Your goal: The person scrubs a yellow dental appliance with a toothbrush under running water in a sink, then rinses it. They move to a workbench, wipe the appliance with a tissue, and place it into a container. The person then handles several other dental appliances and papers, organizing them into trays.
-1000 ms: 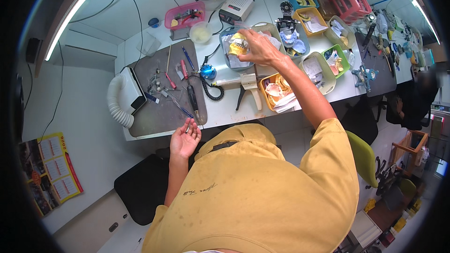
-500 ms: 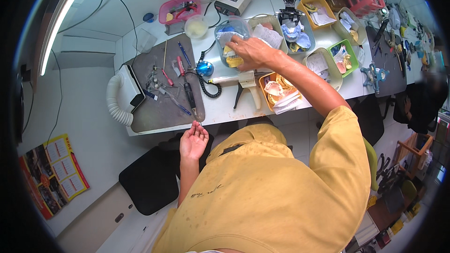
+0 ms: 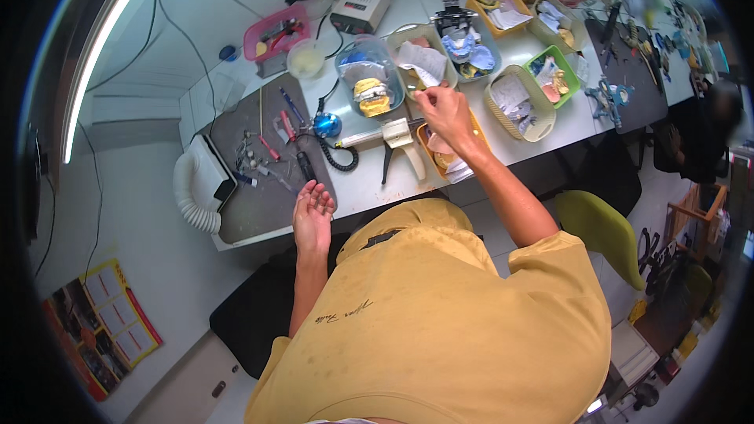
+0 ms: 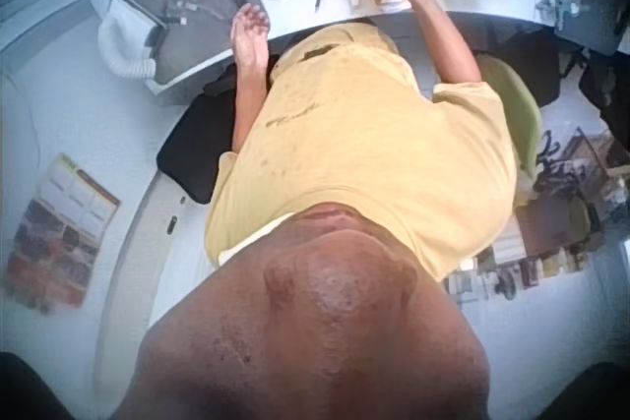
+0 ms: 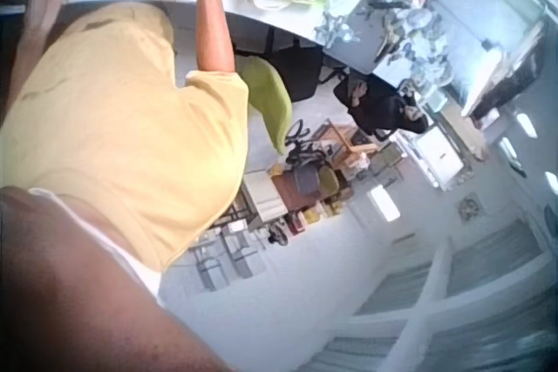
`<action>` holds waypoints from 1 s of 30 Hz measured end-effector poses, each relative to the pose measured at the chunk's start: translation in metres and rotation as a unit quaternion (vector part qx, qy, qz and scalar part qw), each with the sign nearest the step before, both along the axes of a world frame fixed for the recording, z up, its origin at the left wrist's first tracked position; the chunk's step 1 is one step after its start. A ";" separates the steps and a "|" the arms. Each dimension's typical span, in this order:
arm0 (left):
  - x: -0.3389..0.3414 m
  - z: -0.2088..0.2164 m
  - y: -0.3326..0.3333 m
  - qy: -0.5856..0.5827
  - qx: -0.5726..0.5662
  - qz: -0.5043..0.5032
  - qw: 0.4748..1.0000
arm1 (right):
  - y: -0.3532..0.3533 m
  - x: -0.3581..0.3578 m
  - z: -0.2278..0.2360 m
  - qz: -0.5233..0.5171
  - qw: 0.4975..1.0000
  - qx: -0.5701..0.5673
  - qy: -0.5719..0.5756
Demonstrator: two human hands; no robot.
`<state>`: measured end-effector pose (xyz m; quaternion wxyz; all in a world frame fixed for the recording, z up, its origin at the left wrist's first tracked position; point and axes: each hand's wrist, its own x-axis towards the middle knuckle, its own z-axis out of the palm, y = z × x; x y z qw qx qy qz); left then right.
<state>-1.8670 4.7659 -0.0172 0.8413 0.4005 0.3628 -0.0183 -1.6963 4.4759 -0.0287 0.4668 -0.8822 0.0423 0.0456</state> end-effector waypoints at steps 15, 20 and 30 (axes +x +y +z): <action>0.174 -0.056 -0.033 -0.266 0.653 -0.349 0.618 | 0.072 0.009 -0.058 -0.071 0.996 -0.049 0.002; 0.179 -0.062 -0.029 -0.240 0.599 -0.392 0.656 | 0.080 0.009 -0.059 -0.078 0.996 -0.041 -0.007; 0.182 -0.042 -0.039 -0.245 0.595 -0.389 0.659 | 0.090 0.008 -0.057 -0.106 0.994 -0.040 0.009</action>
